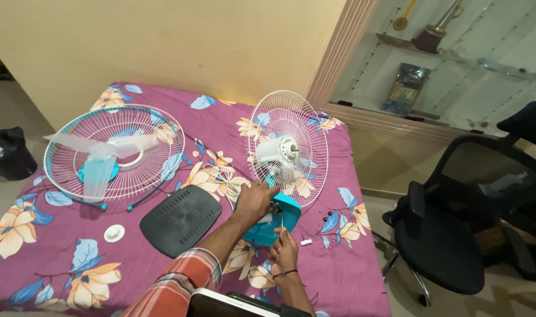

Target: The person uses a screwdriver to tighten screws on the base of a disassembled table fan. The fan blades and front grill are removed and placed on the bed nearby. The person repeatedly adjusts and tightens the screws on the fan's control panel area.

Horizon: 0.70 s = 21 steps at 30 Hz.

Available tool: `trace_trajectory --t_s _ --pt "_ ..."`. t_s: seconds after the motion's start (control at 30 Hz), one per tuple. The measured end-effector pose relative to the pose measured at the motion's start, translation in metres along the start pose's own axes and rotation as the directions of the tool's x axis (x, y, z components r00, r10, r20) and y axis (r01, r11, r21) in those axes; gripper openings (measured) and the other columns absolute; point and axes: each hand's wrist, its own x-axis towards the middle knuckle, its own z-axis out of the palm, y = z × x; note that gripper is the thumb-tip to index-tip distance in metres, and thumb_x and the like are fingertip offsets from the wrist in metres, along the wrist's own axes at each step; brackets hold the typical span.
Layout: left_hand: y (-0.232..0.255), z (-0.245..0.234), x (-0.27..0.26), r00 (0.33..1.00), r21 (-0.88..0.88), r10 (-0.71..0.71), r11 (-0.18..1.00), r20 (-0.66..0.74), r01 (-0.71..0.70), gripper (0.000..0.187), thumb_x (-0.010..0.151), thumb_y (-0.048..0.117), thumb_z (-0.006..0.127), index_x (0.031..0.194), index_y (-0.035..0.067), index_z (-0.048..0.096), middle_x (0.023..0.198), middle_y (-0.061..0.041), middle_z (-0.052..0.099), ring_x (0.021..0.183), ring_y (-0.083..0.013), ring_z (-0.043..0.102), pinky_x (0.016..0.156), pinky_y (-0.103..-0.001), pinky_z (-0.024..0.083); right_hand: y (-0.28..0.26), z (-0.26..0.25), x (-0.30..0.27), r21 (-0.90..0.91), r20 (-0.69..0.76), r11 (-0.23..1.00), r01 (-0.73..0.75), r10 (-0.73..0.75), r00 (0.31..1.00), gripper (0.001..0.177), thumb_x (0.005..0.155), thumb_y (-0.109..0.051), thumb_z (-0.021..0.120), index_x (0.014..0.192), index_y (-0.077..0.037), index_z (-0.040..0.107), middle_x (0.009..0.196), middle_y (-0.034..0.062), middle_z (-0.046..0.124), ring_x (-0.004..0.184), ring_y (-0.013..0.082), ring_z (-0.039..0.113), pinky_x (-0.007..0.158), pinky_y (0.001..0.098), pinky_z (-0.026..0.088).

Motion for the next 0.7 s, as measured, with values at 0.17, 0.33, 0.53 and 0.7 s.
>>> trace_trajectory --t_s 0.17,0.33,0.53,0.7 --pt "0.002 0.001 0.002 1.000 0.017 -0.007 1.000 0.019 0.006 0.056 0.077 0.042 0.084 0.124 0.020 0.064 0.109 -0.008 0.067 0.111 -0.0309 0.060 0.081 -0.056 0.047 0.011 0.002 0.011 -0.158 -0.144 0.984 0.085 -0.108 0.984 0.024 0.104 -0.029 0.054 0.095 -0.008 0.062 0.056 -0.0038 0.032 0.040 0.0071 0.025 0.037 0.0269 0.018" --pt "0.001 0.003 0.004 0.999 -0.011 0.008 1.000 -0.040 -0.009 0.051 0.077 0.040 0.083 0.119 0.019 0.065 0.104 -0.007 0.068 0.107 -0.0303 0.062 0.079 -0.055 0.047 0.004 0.007 0.018 -0.556 -0.174 0.794 0.245 -0.400 0.900 0.029 0.101 -0.031 0.061 0.091 -0.005 0.070 0.061 0.0004 0.049 0.050 0.0121 0.042 0.045 0.0319 0.031" --pt "-0.002 0.002 0.006 0.997 -0.066 -0.007 0.998 -0.079 0.002 0.044 0.076 0.034 0.084 0.113 0.017 0.065 0.101 -0.007 0.068 0.104 -0.0313 0.062 0.077 -0.055 0.046 -0.028 0.038 -0.016 -0.995 -0.018 0.085 0.047 -0.633 0.774 0.031 0.097 -0.038 0.056 0.101 -0.011 0.071 0.082 0.0186 0.073 0.080 0.0409 0.069 0.069 0.0548 0.053" --pt "-0.001 0.003 0.004 0.991 -0.098 -0.010 0.995 -0.137 -0.003 0.046 0.074 0.034 0.084 0.114 0.019 0.065 0.100 -0.008 0.068 0.103 -0.0331 0.062 0.078 -0.056 0.046 -0.041 0.049 -0.035 -0.953 0.118 -0.293 -0.082 -0.602 0.790 0.029 0.103 -0.042 0.051 0.103 -0.015 0.062 0.077 0.0159 0.071 0.074 0.0400 0.071 0.060 0.0549 0.054"
